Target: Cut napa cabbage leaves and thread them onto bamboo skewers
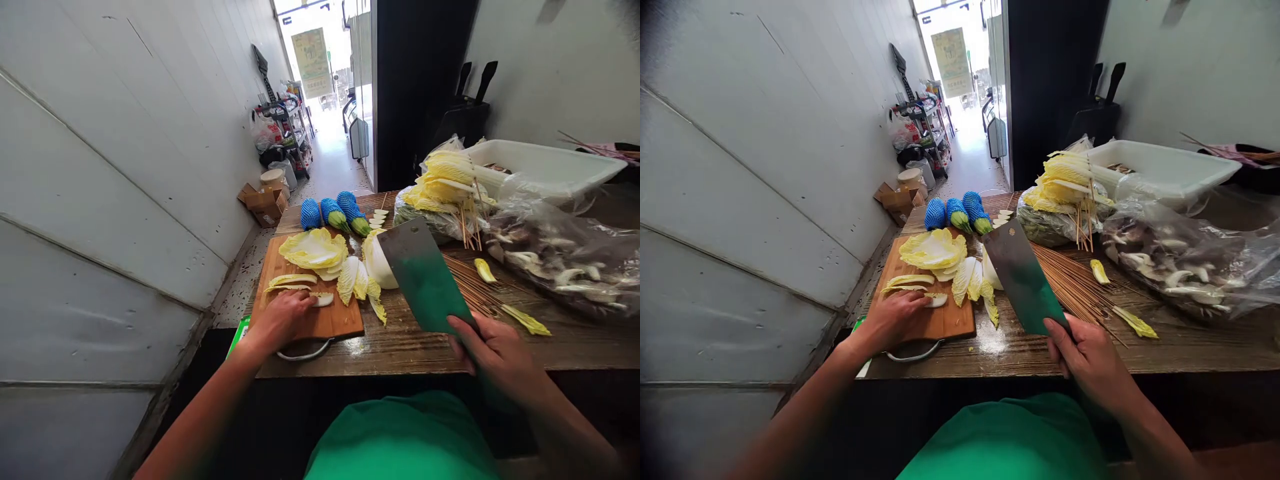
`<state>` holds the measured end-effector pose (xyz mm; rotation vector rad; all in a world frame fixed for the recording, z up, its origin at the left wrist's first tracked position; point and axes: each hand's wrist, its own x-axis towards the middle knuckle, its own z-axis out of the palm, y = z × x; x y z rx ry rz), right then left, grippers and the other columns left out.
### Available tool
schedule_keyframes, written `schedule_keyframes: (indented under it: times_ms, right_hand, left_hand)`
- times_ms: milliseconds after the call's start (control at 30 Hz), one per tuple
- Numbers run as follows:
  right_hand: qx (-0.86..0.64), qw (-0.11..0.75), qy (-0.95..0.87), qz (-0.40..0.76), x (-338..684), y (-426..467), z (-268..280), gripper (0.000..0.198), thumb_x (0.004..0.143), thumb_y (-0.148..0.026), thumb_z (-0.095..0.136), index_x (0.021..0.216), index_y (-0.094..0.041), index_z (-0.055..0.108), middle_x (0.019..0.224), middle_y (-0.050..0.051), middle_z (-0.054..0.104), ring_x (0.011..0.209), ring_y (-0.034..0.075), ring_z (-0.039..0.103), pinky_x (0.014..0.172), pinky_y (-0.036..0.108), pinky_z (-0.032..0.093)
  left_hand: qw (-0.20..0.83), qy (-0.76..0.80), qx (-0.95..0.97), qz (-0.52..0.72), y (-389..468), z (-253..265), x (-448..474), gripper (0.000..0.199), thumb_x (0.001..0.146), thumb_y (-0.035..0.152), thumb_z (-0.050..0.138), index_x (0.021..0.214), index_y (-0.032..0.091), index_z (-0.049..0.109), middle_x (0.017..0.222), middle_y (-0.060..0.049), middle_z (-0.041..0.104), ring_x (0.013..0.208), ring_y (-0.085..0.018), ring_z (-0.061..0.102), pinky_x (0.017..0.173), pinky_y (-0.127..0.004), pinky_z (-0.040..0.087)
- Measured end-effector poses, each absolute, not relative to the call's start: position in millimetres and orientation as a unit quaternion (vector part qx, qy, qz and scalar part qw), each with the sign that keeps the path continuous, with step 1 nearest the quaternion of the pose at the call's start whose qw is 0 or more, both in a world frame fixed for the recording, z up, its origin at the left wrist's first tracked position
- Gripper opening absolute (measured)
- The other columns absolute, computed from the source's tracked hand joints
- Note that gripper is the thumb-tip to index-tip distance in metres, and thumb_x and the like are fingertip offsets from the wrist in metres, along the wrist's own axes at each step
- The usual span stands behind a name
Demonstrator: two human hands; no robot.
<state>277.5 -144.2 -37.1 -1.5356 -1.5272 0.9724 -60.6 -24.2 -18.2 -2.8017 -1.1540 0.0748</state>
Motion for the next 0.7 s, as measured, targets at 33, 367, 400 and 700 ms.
schedule_keyframes:
  times_ms: [33,367,400,700]
  right_hand:
    - [-0.595,0.377,-0.597,0.383,274.6,-143.3,-36.6,0.041,0.09,-0.046,0.04,0.057,-0.021,0.047,0.046,-0.004,0.047,0.042,0.011,0.048,0.046,0.022,0.039]
    - [-0.61,0.366,-0.599,0.368,274.3,-140.5,-41.9,0.043,0.09,-0.047,0.038,0.057,-0.021,0.048,0.045,-0.004,0.046,0.042,0.011,0.049,0.046,0.023,0.041]
    - [-0.615,0.369,-0.594,0.365,274.9,-139.9,-43.3,0.043,0.09,-0.047,0.038,0.057,-0.021,0.048,0.045,-0.004,0.046,0.043,0.011,0.049,0.046,0.023,0.041]
    - [-0.612,0.374,-0.589,0.373,282.0,-133.6,-54.7,0.044,0.088,-0.048,0.039,0.054,-0.022,0.045,0.045,-0.003,0.047,0.041,0.013,0.05,0.044,0.024,0.043]
  left_hand:
    - [0.077,-0.37,-0.925,0.029,-24.4,-22.2,-60.2,0.029,0.08,0.01,0.044,0.1,0.02,0.063,0.092,-0.007,0.066,0.088,-0.02,0.06,0.078,-0.033,0.045]
    - [0.136,-0.406,-0.899,-0.095,-9.1,10.9,-80.2,0.024,0.08,0.015,0.046,0.092,0.02,0.066,0.089,-0.006,0.068,0.085,-0.02,0.059,0.086,-0.037,0.039]
    - [0.122,-0.414,-0.896,-0.101,0.6,13.4,-84.3,0.023,0.079,0.016,0.047,0.09,0.02,0.067,0.088,-0.005,0.068,0.084,-0.019,0.059,0.086,-0.037,0.039]
    - [0.019,-0.474,-0.867,-0.154,45.5,16.4,-86.4,0.025,0.08,0.031,0.047,0.086,0.021,0.069,0.089,-0.003,0.071,0.083,-0.016,0.062,0.083,-0.027,0.043]
